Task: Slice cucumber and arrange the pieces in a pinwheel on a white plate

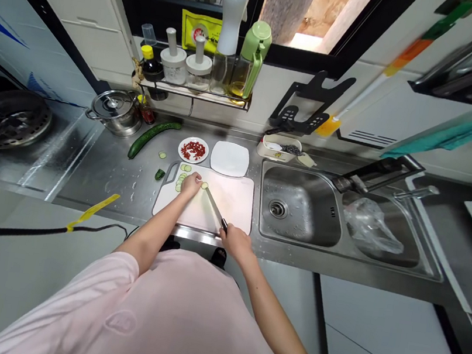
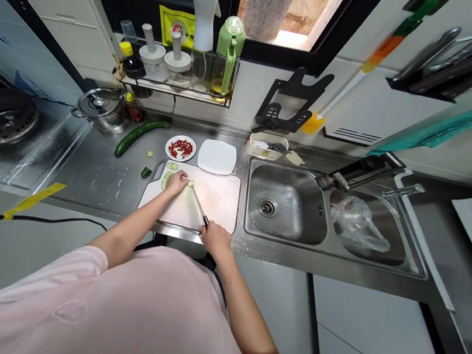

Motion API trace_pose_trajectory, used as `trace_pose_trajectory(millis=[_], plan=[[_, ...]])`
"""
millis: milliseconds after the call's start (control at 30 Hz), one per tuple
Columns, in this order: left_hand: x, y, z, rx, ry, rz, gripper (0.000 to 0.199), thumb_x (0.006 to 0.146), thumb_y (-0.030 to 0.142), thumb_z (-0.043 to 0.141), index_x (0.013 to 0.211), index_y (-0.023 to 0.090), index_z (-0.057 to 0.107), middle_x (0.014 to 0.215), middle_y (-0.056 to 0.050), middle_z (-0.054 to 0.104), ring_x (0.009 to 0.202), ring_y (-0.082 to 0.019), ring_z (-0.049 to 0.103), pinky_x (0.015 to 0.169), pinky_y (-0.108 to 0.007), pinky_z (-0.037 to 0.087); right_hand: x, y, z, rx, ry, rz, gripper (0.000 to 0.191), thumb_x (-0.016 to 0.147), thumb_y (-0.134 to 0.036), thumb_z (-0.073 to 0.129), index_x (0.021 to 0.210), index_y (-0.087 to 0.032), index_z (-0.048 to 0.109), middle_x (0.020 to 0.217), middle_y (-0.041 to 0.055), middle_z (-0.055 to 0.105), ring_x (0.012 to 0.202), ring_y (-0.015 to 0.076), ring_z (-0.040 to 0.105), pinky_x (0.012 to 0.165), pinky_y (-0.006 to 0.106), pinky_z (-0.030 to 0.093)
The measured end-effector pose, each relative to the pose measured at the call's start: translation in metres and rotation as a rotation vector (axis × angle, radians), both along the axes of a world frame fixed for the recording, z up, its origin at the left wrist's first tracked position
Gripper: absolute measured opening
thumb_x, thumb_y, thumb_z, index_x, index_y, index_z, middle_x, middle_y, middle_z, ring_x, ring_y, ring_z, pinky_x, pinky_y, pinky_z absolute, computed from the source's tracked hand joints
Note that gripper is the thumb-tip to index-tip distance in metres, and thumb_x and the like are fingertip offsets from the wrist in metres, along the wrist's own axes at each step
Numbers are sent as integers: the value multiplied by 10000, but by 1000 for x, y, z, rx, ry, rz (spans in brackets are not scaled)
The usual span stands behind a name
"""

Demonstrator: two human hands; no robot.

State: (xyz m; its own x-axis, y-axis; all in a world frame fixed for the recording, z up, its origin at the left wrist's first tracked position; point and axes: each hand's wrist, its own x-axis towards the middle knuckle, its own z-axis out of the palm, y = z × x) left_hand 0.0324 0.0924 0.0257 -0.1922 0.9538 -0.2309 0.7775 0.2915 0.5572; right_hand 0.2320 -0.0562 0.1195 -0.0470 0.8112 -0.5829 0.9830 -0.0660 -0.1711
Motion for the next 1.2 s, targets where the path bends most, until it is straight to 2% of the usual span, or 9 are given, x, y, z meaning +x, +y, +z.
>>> trace_pose_trajectory(millis=[533, 933, 1200], plan=[[1, -1, 6, -10, -1, -19, 177, 777, 288, 565, 948, 256, 601, 866, -4, 665, 832, -167, 599, 695, -253, 403, -14, 15, -6, 29, 25, -17, 390, 917, -430, 329, 1048, -164, 582, 1004, 139, 661, 971, 243, 617, 780, 326, 428], [1, -9, 2, 72, 50, -131, 201, 845, 262, 470, 1004, 219, 585, 965, -59, 624, 956, -186, 571, 838, -280, 410, -7, 0, -10, 37, 20, -20, 374, 917, -410, 330, 1049, -162, 577, 1001, 136, 663, 966, 250, 620, 777, 336, 429], [3, -18, 6, 80, 71, -189, 255, 846, 327, 488, 1075, 232, 548, 1041, -70, 556, 875, -173, 573, 822, -283, 416, -1, -12, -6, 17, 11, -26, 380, 926, -422, 329, 1055, -163, 576, 1005, 138, 662, 954, 239, 624, 783, 322, 420]])
